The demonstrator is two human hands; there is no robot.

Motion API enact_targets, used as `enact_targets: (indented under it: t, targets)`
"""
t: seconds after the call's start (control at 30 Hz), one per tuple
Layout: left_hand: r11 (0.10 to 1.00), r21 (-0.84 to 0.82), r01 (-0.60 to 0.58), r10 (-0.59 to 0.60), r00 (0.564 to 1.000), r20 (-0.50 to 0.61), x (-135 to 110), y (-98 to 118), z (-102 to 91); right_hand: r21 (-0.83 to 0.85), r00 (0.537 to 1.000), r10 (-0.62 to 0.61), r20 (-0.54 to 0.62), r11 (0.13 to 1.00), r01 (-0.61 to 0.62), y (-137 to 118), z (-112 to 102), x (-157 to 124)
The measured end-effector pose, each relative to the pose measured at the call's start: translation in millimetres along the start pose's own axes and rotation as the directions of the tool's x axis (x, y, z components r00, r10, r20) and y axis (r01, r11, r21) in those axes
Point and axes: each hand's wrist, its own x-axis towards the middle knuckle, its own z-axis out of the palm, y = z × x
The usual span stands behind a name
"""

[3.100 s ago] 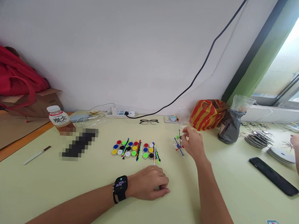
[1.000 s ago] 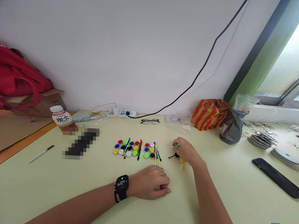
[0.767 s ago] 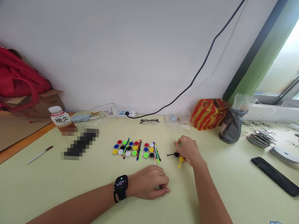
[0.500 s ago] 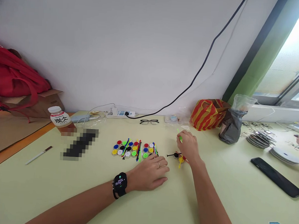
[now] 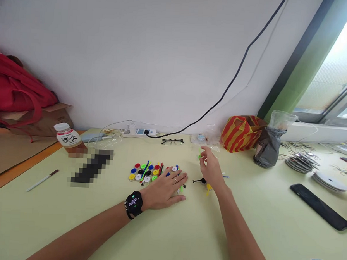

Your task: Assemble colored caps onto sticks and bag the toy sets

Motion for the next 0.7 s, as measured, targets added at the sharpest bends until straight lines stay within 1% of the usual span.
enact_targets:
  t: [0.07, 0.33, 0.47, 0.53, 0.57, 0.67, 0.7]
  targets:
    - [1.000, -0.006, 0.000, 0.000, 1.000, 0.018, -2, -3, -1.2, 0.052, 1.000, 0.015, 0.024, 0.998, -0.016, -1, 2, 0]
    - [0.999, -0.042, 0.013, -0.008, 0.995, 0.103, -7, -13, -7.1, 0.122, 0.997, 0.063, 0.049, 0.990, -0.069, 1, 8, 0]
    - [0.995, -0.094, 0.025, -0.011, 0.989, 0.147, -3, -15, -17.8, 0.183, 0.985, 0.125, 0.120, 0.972, -0.146, -3, 5, -1]
    - [0.988, -0.148, 0.049, -0.029, 0.990, 0.137, 1, -17, -26.8, 0.230, 0.972, 0.147, 0.184, 0.955, -0.188, -8, 3, -2]
    - [0.981, -0.179, 0.076, -0.056, 0.992, 0.115, 5, -19, -31.8, 0.258, 0.965, 0.152, 0.216, 0.944, -0.206, -12, 3, -3]
    - [0.945, -0.278, 0.171, -0.178, 0.984, -0.002, 19, -25, -45.5, 0.347, 0.944, 0.146, 0.296, 0.904, -0.249, -25, 6, -5]
    - [0.928, -0.319, 0.194, -0.208, 0.978, -0.010, 26, -27, -48.7, 0.373, 0.938, 0.142, 0.316, 0.891, -0.260, -29, 8, -6]
